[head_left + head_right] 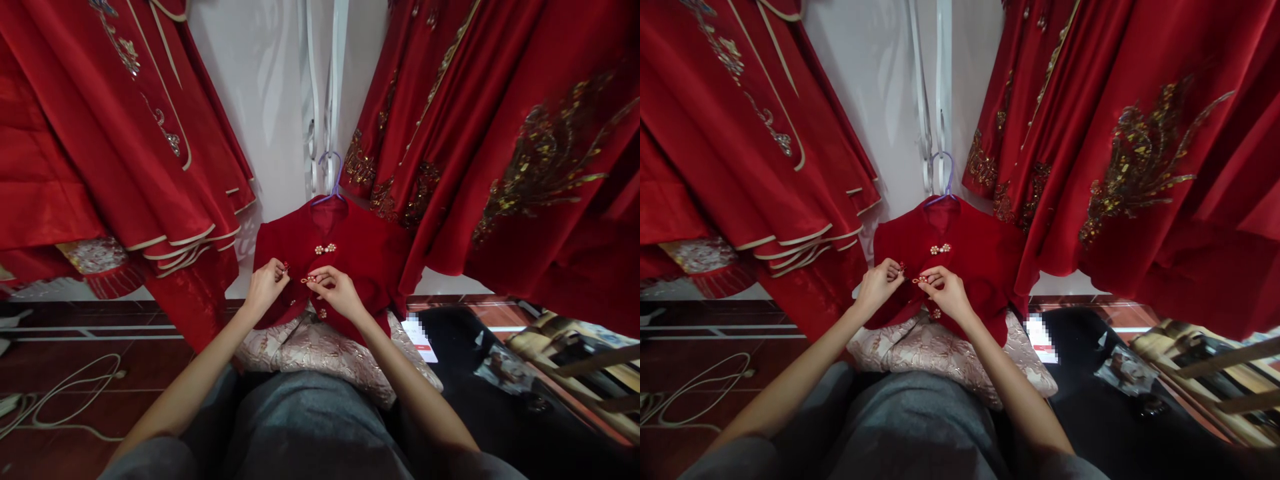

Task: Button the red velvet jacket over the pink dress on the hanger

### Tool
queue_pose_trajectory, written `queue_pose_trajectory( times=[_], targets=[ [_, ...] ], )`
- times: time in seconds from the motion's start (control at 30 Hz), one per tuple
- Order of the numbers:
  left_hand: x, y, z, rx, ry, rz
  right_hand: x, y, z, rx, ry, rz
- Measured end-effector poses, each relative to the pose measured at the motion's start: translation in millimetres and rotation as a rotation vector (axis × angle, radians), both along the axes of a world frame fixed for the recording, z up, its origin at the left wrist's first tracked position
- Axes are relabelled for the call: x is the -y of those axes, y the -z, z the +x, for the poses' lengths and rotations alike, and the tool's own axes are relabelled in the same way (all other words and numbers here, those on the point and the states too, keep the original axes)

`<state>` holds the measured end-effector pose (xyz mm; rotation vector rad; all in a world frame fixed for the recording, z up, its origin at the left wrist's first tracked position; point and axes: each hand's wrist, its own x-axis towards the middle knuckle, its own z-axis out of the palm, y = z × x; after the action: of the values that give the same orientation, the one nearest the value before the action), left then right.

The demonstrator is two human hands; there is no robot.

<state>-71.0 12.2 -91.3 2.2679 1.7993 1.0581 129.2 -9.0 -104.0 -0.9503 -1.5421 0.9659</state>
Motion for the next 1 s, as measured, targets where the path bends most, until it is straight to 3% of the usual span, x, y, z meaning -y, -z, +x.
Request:
queue_pose_trajectory(
  times=[0.13, 0.33, 0.53, 0.77, 0.87, 1.0],
  targets=[
    [1.7, 0.9, 1.5, -0.033, 0.055, 0.094, 0.0, 0.4, -0.4, 0.014, 0.01, 0.011],
    [-0.2, 6.8, -1.4, -0.161, 0.228, 0.05, 0.9, 0.5, -1.3, 0.021, -0.001, 0.023],
    [-1.1, 0.8, -4.8, -0.137, 0.164, 0.063, -0.8, 1.9, 0.3, 0.029, 0.003, 0.028],
    [-5.0, -1.1, -6.1, 0.057, 0.156, -0.046, -1.3, 2.5, 0.4, 0.037, -0.008, 0.029],
    [-5.3, -1.6, -8.1, -0.047, 0.046, 0.059, -2.3, 2.9, 1.3, 0.034, -0.009, 0.028],
    [-4.0, -2.0, -8.5, -0.171, 0.048, 0.065, -3.1, 3.3, 1.9, 0.039, -0.001, 0.035]
  ],
)
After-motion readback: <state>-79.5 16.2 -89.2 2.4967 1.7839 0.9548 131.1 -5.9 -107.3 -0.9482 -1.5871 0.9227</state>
